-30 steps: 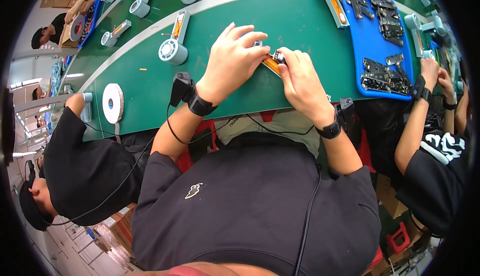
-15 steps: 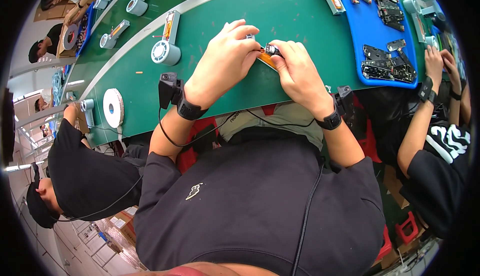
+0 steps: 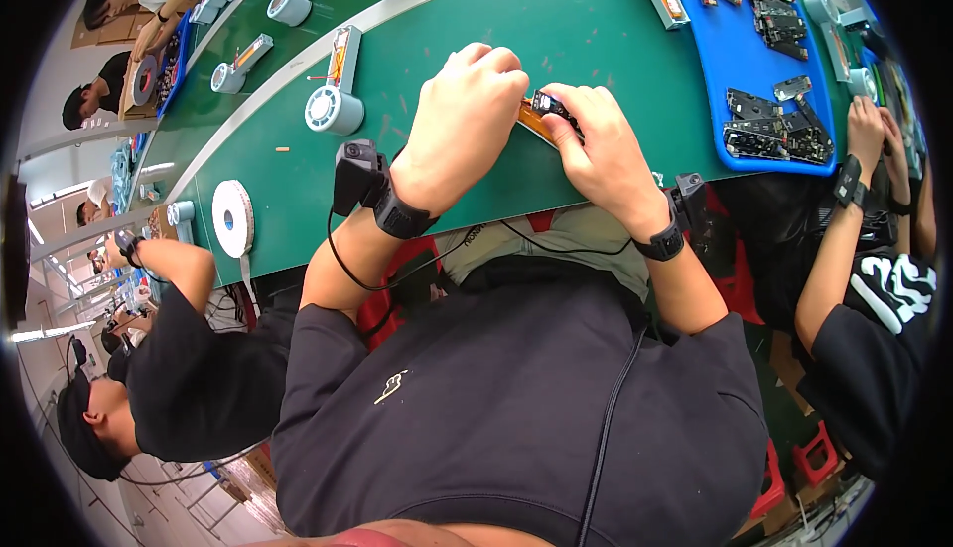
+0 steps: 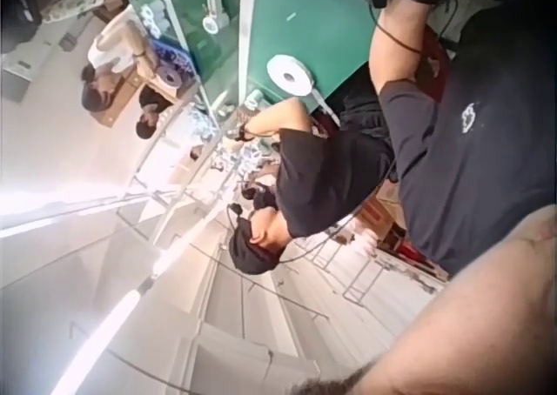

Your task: The person picks up a circuit board and connects it to the wires of a fan housing before pressing it into place. They then repeat this process with a second fan housing and circuit board.

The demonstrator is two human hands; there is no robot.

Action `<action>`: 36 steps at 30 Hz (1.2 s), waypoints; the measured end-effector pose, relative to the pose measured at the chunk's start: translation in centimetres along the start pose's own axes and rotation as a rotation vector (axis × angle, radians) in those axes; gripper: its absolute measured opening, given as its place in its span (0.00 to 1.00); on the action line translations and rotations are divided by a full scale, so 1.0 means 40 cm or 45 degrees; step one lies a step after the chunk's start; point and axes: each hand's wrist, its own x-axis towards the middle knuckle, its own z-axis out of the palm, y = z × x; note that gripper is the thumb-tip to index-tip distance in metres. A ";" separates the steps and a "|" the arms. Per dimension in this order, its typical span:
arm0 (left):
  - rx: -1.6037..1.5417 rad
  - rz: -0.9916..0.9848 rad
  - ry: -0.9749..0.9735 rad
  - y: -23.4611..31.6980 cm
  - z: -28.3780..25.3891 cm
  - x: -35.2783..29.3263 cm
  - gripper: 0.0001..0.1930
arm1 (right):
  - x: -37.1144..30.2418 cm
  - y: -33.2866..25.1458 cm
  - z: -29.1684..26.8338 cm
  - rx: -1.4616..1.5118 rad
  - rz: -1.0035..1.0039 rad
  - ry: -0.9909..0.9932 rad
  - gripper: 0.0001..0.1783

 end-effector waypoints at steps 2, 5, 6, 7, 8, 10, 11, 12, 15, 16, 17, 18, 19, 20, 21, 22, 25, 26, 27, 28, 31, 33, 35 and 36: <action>-0.007 0.024 -0.169 -0.002 -0.015 0.004 0.03 | -0.006 -0.001 0.002 -0.011 0.002 -0.005 0.15; 0.071 0.095 -0.227 -0.010 -0.027 -0.012 0.05 | -0.008 0.002 0.000 -0.043 0.004 -0.016 0.15; 0.110 0.131 -0.256 -0.011 -0.030 -0.018 0.07 | -0.005 0.003 -0.001 -0.063 -0.028 -0.007 0.15; 0.109 0.136 -0.256 -0.011 -0.030 -0.025 0.07 | -0.001 0.005 -0.001 -0.083 -0.060 0.002 0.15; 0.166 0.166 -0.172 -0.007 -0.026 -0.038 0.06 | -0.003 0.007 -0.001 -0.104 -0.087 0.010 0.16; 0.282 0.225 -0.001 -0.006 -0.015 -0.061 0.06 | -0.003 0.006 0.001 -0.126 -0.103 0.045 0.15; 0.278 0.228 -0.003 -0.013 -0.006 -0.065 0.06 | -0.002 0.005 0.003 -0.144 -0.128 0.080 0.15; 0.206 0.260 0.008 -0.024 0.005 -0.067 0.07 | -0.004 0.004 0.002 -0.163 -0.154 0.114 0.15; 0.083 0.325 0.038 -0.057 0.020 -0.070 0.08 | -0.006 0.003 0.001 -0.131 -0.097 0.071 0.15; -0.016 0.298 0.079 -0.062 0.024 -0.077 0.08 | -0.006 0.002 0.000 -0.116 -0.067 0.047 0.15; -0.115 0.271 0.120 -0.066 0.026 -0.083 0.08 | -0.002 0.002 -0.001 -0.116 -0.070 0.052 0.15; -0.219 0.242 0.161 -0.066 0.028 -0.086 0.09 | -0.002 0.002 -0.002 -0.094 -0.051 0.041 0.15; -0.220 0.242 0.162 -0.065 0.029 -0.085 0.09 | -0.001 0.001 -0.003 -0.072 -0.032 0.029 0.15; -0.147 0.269 0.190 -0.062 0.033 -0.083 0.08 | -0.001 0.001 -0.004 -0.051 -0.012 0.015 0.15; -0.074 0.295 0.219 -0.058 0.037 -0.080 0.07 | 0.000 -0.001 -0.005 -0.054 -0.013 0.012 0.15; -0.001 0.319 0.248 -0.055 0.041 -0.079 0.08 | 0.000 -0.002 -0.006 -0.074 -0.024 0.019 0.15; 0.124 0.243 0.156 -0.029 0.021 -0.062 0.07 | 0.000 -0.006 -0.002 -0.110 -0.053 0.020 0.15; 0.187 0.208 0.109 -0.022 0.018 -0.060 0.07 | 0.002 -0.007 0.000 -0.165 -0.086 0.061 0.15; 0.188 0.201 0.111 -0.017 0.022 -0.060 0.07 | 0.003 -0.008 0.001 -0.220 -0.119 0.103 0.15; 0.216 0.205 0.124 -0.013 0.023 -0.055 0.06 | 0.008 -0.011 0.002 -0.277 -0.154 0.153 0.15; 0.281 0.221 0.163 -0.020 0.022 -0.048 0.06 | 0.016 -0.035 -0.002 -0.300 -0.159 0.169 0.14; 0.101 0.307 0.259 -0.060 0.045 -0.052 0.05 | 0.019 -0.044 -0.005 -0.317 -0.168 0.188 0.14; 0.012 0.361 0.318 -0.079 0.070 -0.066 0.06 | 0.019 -0.043 -0.007 -0.209 -0.038 0.118 0.13; -0.040 0.364 0.399 -0.082 0.084 -0.078 0.06 | 0.018 -0.041 -0.009 -0.156 0.028 0.082 0.13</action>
